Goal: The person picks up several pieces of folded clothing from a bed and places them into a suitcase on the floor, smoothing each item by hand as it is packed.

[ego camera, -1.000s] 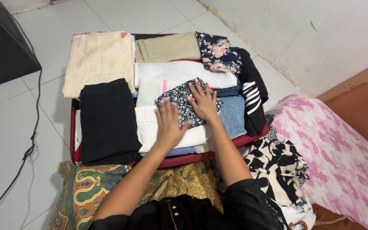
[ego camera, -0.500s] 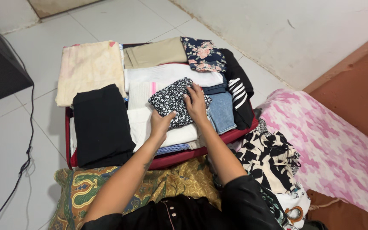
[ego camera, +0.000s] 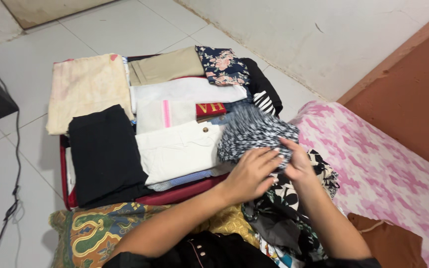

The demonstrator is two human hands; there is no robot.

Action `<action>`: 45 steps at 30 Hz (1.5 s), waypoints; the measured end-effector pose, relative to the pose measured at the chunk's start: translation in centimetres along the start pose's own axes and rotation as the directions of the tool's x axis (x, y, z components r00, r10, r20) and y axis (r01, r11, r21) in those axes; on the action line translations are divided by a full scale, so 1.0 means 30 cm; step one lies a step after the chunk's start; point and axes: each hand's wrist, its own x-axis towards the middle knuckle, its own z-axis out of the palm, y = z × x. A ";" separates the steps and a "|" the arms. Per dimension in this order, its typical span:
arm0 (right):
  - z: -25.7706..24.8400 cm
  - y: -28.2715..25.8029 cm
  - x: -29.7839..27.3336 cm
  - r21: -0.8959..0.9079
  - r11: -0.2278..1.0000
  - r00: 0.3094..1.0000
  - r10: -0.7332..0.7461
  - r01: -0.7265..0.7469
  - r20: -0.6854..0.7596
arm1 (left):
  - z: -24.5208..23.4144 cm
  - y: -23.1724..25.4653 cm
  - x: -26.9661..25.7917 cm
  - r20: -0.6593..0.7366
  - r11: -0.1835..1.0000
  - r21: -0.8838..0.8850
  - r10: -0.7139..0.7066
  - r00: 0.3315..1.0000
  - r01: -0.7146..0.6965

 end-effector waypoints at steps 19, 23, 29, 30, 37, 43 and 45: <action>-0.171 0.055 0.787 0.258 0.943 0.970 -0.234 0.210 0.063 | 0.023 -0.259 -0.027 -0.111 0.951 0.256 -0.148 0.983 0.172; -0.322 0.075 0.859 0.216 0.965 0.976 -0.177 0.147 0.125 | 0.075 -0.361 -0.021 -0.081 0.927 0.264 -0.255 0.964 0.267; -0.259 0.134 0.694 0.026 0.947 0.920 -0.303 0.319 -0.247 | 0.217 -0.658 0.090 -0.093 0.901 0.281 -0.317 0.944 0.331; -0.211 0.148 0.637 -0.058 0.924 0.837 -0.367 0.377 -0.406 | 0.233 -0.701 0.122 -0.104 0.895 0.305 -0.310 0.945 0.327; -0.041 0.001 0.613 -0.848 -0.388 0.343 -0.790 0.361 0.508 | 0.295 -0.759 0.249 0.013 0.760 0.527 -0.454 0.891 0.380; -0.067 0.027 0.790 -0.859 -0.512 0.714 -0.594 0.018 0.369 | 0.273 -0.757 0.218 0.091 0.664 0.575 -0.633 0.769 0.478; -0.102 0.047 0.813 -0.883 -0.469 0.720 -0.608 0.016 0.335 | 0.282 -0.774 0.210 0.091 0.680 0.556 -0.621 0.778 0.478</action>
